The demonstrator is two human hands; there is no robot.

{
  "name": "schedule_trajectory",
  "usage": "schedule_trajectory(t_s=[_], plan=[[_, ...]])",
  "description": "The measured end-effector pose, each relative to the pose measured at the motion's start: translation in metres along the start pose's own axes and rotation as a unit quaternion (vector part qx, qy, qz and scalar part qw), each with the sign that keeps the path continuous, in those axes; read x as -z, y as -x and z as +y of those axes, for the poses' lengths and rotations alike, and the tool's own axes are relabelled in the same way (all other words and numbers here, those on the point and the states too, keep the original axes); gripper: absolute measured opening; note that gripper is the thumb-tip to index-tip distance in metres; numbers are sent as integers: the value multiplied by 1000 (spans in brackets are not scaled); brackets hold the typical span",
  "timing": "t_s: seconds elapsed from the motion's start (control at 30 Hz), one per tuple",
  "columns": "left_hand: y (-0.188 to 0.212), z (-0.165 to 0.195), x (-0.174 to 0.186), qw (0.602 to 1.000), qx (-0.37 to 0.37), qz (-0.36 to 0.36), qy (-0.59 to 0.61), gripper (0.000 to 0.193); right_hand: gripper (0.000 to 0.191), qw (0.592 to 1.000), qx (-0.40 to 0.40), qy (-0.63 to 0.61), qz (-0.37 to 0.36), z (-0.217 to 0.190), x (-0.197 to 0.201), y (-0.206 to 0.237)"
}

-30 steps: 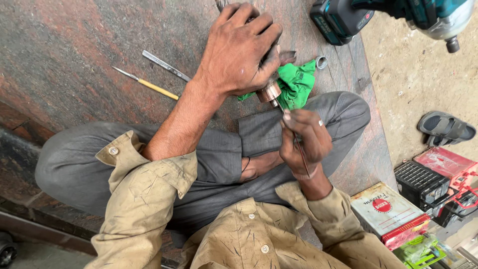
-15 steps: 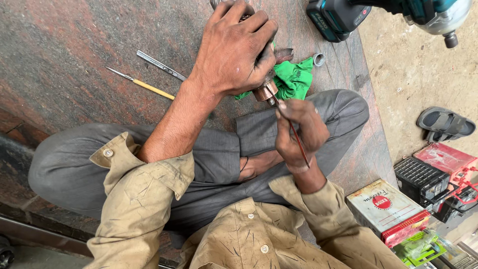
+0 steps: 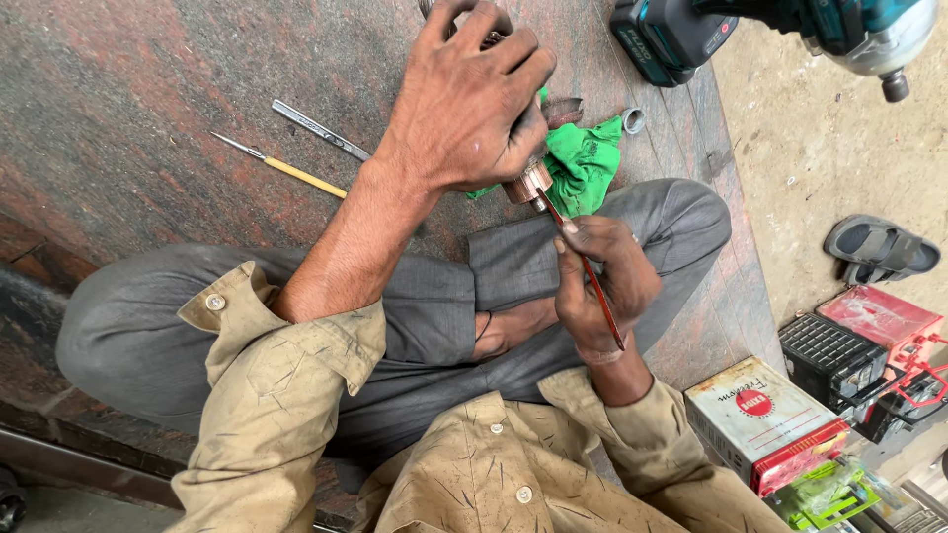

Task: The person sits cross-legged on the floor holding an electric motor armature against their lap and repeatedly files the copper commutator segments with a file, repositioning the file and armature to work around the part. A green cloth and other tools rest on the floor beside them.

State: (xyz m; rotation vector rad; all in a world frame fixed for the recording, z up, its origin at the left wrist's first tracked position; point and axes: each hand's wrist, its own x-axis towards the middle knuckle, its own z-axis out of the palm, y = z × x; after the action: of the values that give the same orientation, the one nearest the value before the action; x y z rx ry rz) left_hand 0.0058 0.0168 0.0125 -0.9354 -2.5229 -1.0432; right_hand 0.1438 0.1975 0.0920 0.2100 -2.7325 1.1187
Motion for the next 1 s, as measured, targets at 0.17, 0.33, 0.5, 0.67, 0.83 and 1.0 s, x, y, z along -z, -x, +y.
schedule_trajectory(t_s=[0.17, 0.33, 0.5, 0.67, 0.83, 1.0], plan=[[1, 1, -1, 999, -16, -20, -28, 31, 17, 1000, -1, -6, 15, 1, -1, -2], [0, 2, -1, 999, -16, -10, -32, 32, 18, 1000, 6, 14, 9, 1, 3, 0], [-1, 1, 2, 1000, -5, -13, -12, 31, 19, 998, 3, 62, 6, 0, 2, 0], [-3, 1, 3, 999, -16, 3, -38, 29, 19, 999, 17, 43, -14, -2, 8, -1], [-2, 1, 1, 1000, -5, -5, -18, 31, 17, 1000, 0, 17, 4, -2, 9, 2], [1, 1, -1, 1000, -5, -4, -12, 32, 17, 999, -3, 3, 33, 1, 0, 6]])
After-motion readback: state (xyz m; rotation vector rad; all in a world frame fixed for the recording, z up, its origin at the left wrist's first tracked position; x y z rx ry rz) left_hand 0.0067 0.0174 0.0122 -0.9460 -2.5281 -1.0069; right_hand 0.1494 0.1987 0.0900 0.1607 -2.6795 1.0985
